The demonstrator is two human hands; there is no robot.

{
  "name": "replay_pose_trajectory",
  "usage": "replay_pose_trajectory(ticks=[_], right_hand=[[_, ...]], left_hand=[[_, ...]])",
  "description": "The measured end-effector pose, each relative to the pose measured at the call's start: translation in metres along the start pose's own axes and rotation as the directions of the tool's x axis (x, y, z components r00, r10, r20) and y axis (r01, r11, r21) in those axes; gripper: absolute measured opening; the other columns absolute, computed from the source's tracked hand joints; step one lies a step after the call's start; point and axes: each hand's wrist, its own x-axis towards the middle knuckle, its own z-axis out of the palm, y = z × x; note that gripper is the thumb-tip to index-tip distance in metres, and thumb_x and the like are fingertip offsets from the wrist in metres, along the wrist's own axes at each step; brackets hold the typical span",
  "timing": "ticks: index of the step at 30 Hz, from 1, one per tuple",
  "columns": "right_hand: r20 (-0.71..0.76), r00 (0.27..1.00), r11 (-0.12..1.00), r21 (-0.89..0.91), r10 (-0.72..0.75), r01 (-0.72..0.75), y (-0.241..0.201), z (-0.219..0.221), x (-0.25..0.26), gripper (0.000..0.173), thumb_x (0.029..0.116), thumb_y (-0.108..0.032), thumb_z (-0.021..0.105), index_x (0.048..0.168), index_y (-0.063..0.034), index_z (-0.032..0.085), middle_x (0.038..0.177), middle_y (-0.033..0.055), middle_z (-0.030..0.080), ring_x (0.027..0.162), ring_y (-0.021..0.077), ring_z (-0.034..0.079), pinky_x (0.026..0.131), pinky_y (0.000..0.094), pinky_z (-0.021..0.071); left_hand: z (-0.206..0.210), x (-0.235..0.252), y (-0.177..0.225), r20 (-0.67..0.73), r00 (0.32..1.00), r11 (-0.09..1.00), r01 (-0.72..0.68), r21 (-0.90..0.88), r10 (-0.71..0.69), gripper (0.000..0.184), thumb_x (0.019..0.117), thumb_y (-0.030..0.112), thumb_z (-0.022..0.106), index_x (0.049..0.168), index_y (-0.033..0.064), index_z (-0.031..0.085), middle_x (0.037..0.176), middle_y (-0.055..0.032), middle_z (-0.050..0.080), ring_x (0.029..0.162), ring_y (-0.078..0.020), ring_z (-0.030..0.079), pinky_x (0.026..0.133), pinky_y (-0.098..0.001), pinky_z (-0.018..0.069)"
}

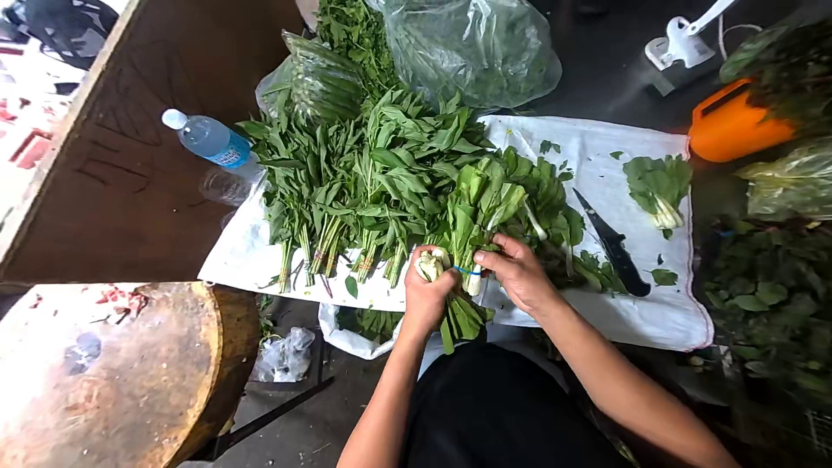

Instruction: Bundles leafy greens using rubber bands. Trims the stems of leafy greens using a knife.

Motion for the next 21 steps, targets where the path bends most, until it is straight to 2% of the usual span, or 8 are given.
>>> replay_pose_trajectory(ticks=[2,5,6,9,12,16,19,21], right_hand=[[0.004,1.0,1.0,0.012,-0.003,0.003,0.001,-0.001,0.0,0.03,0.0899,-0.012,0.07,0.116,0.0009,0.062,0.102,0.0111,0.069,0.091,0.0177,0.069,0.082,0.0341,0.0598],[0.009,1.0,1.0,-0.011,-0.001,0.001,0.0,-0.002,0.003,0.023,0.0959,-0.026,0.06,0.106,-0.0052,0.061,0.093,0.0053,0.067,0.085,0.014,0.066,0.079,0.0337,0.0573],[0.011,1.0,1.0,-0.023,0.018,-0.018,-0.003,-0.003,0.004,0.026,0.0976,-0.03,0.058,0.107,-0.0057,0.062,0.094,0.0043,0.067,0.086,0.0131,0.067,0.08,0.033,0.0575],[0.044,0.999,0.997,-0.069,0.023,-0.02,-0.008,-0.006,0.004,0.024,0.0986,-0.023,0.062,0.108,-0.0011,0.064,0.096,0.0069,0.069,0.088,0.014,0.068,0.082,0.0324,0.0584],[0.056,0.998,0.995,-0.093,-0.023,0.029,-0.011,-0.008,0.001,0.017,0.0944,-0.017,0.068,0.102,-0.0024,0.064,0.091,0.0051,0.069,0.086,0.0124,0.067,0.082,0.0304,0.0583],[-0.082,0.988,0.991,-0.028,-0.129,0.127,-0.006,-0.008,-0.001,0.009,0.0885,-0.012,0.071,0.091,-0.0064,0.065,0.085,0.0027,0.068,0.083,0.0112,0.067,0.081,0.0317,0.0579],[-0.186,0.966,0.977,0.082,-0.18,0.198,0.0,-0.007,-0.002,0.004,0.0896,-0.01,0.067,0.089,-0.01,0.063,0.087,0.0019,0.069,0.085,0.0118,0.067,0.083,0.0347,0.058],[-0.26,0.951,0.967,0.144,-0.168,0.21,0.002,-0.006,-0.002,0.005,0.0911,-0.009,0.064,0.09,-0.0109,0.06,0.087,0.0016,0.068,0.084,0.0119,0.067,0.081,0.0348,0.0587]], left_hand=[[0.001,-0.001,-0.004,0.019,1.0,1.0,0.012,-0.003,-0.012,0.044,0.0722,0.003,0.074,0.114,0.0003,0.06,0.089,-0.0078,0.069,0.078,-0.0152,0.069,0.07,-0.0326,0.0608],[-0.003,-0.001,-0.008,0.129,0.992,1.0,0.009,0.008,-0.01,0.044,0.0742,0.004,0.074,0.116,0.0005,0.059,0.091,-0.0069,0.069,0.08,-0.0144,0.069,0.072,-0.0327,0.0608],[-0.006,-0.001,-0.009,0.188,0.982,1.0,0.005,0.002,-0.005,0.046,0.0744,0.006,0.075,0.117,0.0006,0.059,0.093,-0.0066,0.069,0.082,-0.0142,0.069,0.074,-0.0327,0.0609],[-0.01,0.0,-0.008,0.292,0.956,1.0,0.006,-0.017,-0.001,0.051,0.0789,0.015,0.083,0.12,0.0003,0.058,0.098,-0.0056,0.07,0.087,-0.0134,0.07,0.08,-0.0322,0.0615],[-0.006,0.002,-0.008,0.224,0.975,1.0,0.002,-0.014,0.001,0.049,0.0778,0.015,0.084,0.118,0.0002,0.06,0.097,-0.0076,0.071,0.088,-0.0151,0.071,0.081,-0.0338,0.0619],[0.002,0.0,-0.01,0.149,0.989,0.994,0.025,-0.105,-0.009,0.043,0.0777,0.014,0.082,0.113,0.0012,0.06,0.09,-0.0076,0.07,0.08,-0.0153,0.07,0.075,-0.0338,0.062],[0.008,-0.002,-0.013,0.081,0.994,0.973,0.084,-0.213,-0.068,0.042,0.079,0.013,0.08,0.114,-0.0001,0.059,0.088,-0.01,0.07,0.078,-0.0174,0.07,0.074,-0.0351,0.0622],[0.014,-0.005,-0.015,0.041,0.994,0.956,0.109,-0.271,-0.101,0.044,0.0794,0.012,0.078,0.116,-0.0018,0.058,0.088,-0.0119,0.07,0.078,-0.0187,0.071,0.073,-0.0362,0.0626]])
